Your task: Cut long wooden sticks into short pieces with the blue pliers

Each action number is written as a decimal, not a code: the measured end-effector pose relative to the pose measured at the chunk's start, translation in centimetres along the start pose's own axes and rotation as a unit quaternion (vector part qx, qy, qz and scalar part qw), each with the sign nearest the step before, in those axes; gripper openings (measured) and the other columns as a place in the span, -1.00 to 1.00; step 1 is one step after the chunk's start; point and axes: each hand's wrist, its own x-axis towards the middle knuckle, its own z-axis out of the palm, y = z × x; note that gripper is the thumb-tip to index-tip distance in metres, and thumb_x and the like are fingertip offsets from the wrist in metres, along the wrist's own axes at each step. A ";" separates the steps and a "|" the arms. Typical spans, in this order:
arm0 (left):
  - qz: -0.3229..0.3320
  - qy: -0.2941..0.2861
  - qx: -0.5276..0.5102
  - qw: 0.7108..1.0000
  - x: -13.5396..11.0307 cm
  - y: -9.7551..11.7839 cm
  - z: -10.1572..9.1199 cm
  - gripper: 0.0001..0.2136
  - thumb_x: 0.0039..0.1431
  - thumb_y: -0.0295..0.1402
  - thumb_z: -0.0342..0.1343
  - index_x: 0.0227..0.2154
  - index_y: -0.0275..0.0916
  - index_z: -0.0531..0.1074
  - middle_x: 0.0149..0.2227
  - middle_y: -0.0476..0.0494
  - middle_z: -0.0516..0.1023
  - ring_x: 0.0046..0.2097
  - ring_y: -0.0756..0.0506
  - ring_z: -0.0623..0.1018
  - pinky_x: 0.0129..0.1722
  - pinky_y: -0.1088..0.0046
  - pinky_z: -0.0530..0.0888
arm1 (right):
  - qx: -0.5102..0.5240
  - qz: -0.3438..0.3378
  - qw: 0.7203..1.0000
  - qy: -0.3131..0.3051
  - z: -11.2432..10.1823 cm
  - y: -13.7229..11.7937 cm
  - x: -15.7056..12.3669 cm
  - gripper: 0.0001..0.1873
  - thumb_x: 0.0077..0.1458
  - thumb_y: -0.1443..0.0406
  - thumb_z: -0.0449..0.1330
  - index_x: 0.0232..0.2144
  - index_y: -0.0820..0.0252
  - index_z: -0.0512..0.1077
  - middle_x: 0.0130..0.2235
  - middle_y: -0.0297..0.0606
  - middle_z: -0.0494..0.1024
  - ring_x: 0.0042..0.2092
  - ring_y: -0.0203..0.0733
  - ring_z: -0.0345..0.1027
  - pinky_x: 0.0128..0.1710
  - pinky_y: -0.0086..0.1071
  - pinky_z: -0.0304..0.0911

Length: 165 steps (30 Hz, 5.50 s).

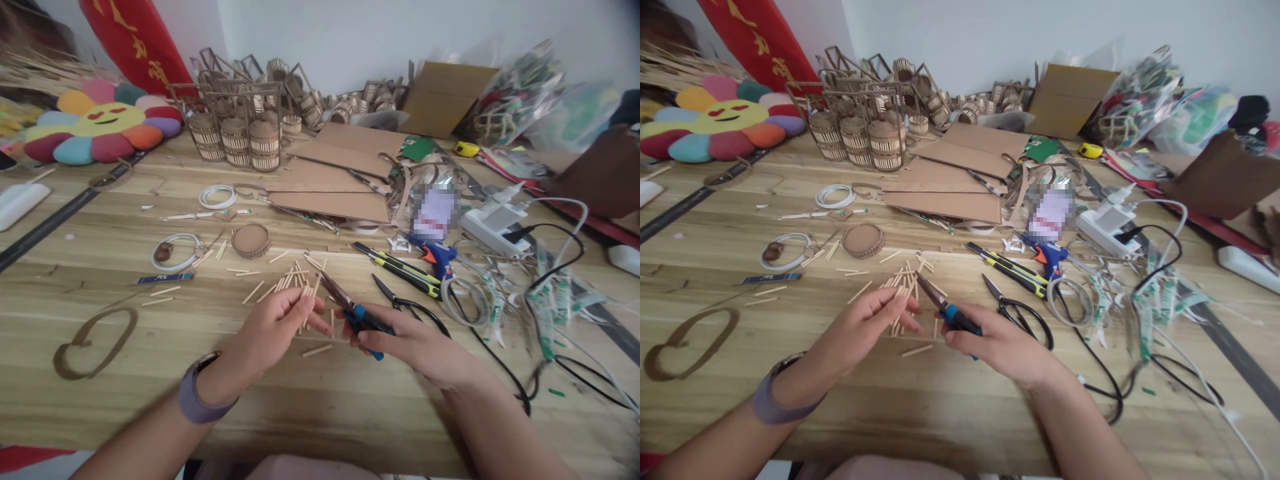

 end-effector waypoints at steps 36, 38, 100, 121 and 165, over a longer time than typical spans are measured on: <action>-0.004 -0.129 -0.058 0.990 -0.1 -0.5 0.8 -0.65 0.27 -0.10 -0.10 -0.44 -0.24 0.39 -0.63 0.02 0.44 -0.49 -0.02 0.44 -0.37 0.51 0.33 | -0.212 -0.031 0.977 -0.010 1.2 0.1 0.0 -0.92 0.00 0.36 0.10 -0.37 0.16 0.32 -0.41 -0.38 0.36 -0.36 -0.27 0.21 -0.37 -0.45 0.15; -0.003 -0.128 -0.069 0.989 -0.1 -0.5 0.8 -0.65 0.27 -0.09 -0.10 -0.45 -0.24 0.38 -0.66 0.04 0.39 -0.49 -0.02 0.43 -0.36 0.51 0.33 | -0.227 -0.039 0.973 0.001 1.4 0.2 0.0 -0.91 -0.02 0.40 0.09 -0.38 0.17 0.32 -0.43 -0.39 0.36 -0.39 -0.29 0.19 -0.40 -0.47 0.13; -0.028 -0.110 0.129 0.985 -0.3 0.1 0.6 -0.72 0.30 -0.20 -0.21 -0.39 -0.21 0.31 -0.64 0.09 0.33 -0.54 0.00 0.35 -0.47 0.50 0.24 | -0.239 -0.172 0.913 0.284 0.8 2.2 1.2 -0.68 0.13 0.25 0.10 -0.05 0.13 0.30 -0.17 -0.19 0.51 -0.18 -0.11 0.42 -0.15 -0.26 0.28; 0.052 -0.033 0.526 0.848 -0.9 -0.6 2.7 -0.73 0.28 -0.42 -0.18 -0.38 -0.23 0.43 -0.46 -0.21 0.56 -0.42 -0.17 0.54 -0.45 0.39 0.31 | -0.427 -0.171 0.843 0.277 3.6 3.9 2.3 -0.84 0.08 0.41 0.07 -0.23 0.19 0.31 -0.32 -0.16 0.51 -0.28 -0.06 0.41 -0.34 -0.31 0.27; -0.137 -0.177 -0.179 0.958 0.2 -0.7 1.7 -0.53 0.02 0.13 0.08 -0.39 -0.26 0.34 -0.40 -0.10 0.56 -0.27 -0.08 0.55 -0.35 0.49 0.29 | -0.281 -0.163 0.921 0.216 2.9 2.3 2.1 -0.68 -0.06 0.37 0.29 -0.22 0.14 0.33 -0.27 -0.27 0.47 -0.24 -0.13 0.38 -0.27 -0.34 0.27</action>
